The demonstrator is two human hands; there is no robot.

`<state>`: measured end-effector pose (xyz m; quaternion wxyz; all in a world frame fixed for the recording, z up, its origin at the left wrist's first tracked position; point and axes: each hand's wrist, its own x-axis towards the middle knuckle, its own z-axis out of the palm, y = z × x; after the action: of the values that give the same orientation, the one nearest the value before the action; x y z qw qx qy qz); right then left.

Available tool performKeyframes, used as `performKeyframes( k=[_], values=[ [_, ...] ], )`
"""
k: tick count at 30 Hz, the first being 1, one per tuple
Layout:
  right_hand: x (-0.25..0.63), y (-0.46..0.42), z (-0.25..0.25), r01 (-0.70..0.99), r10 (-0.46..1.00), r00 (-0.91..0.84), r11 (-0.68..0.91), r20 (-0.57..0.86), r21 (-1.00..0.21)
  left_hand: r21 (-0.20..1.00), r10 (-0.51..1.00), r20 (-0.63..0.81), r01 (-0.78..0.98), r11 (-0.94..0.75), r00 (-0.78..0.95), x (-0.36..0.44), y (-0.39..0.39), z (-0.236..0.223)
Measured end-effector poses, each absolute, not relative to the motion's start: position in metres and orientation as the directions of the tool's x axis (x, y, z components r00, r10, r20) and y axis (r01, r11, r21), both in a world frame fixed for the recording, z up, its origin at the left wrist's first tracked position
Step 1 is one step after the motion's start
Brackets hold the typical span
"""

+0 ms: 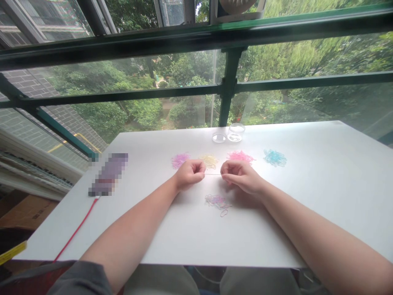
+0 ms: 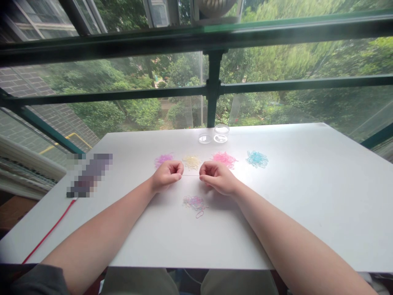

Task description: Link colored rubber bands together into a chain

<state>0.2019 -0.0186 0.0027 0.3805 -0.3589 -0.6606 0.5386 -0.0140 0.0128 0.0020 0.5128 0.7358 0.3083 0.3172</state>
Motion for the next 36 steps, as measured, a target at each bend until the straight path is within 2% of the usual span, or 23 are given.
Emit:
performKeyframes(
  k=[4, 9, 22, 36],
  values=[
    [0.2005, -0.0194, 0.0013, 0.071, 0.857, -0.511, 0.114, 0.062, -0.991, 0.890, 0.739, 0.096, 0.275, -0.364, 0.667, -0.0115, 0.0057, 0.0077],
    [0.2053, -0.0157, -0.0016, 0.048, 0.879, -0.468, 0.129, 0.092, -0.991, 0.854, 0.757, 0.084, 0.344, -0.390, 0.648, -0.0115, 0.0057, 0.0055],
    [0.2019, -0.0167, -0.0048, 0.186, 0.854, -0.521, 0.119, 0.006, -0.975, 0.843, 0.755, 0.088, 0.354, -0.404, 0.650, -0.0104, 0.0057, 0.0042],
    [0.2010, -0.0186, -0.0004, 0.291, 0.877, -0.481, 0.139, -0.019, -0.946, 0.839, 0.764, 0.087, 0.367, -0.402, 0.639, -0.0098, 0.0057, 0.0016]
  ],
)
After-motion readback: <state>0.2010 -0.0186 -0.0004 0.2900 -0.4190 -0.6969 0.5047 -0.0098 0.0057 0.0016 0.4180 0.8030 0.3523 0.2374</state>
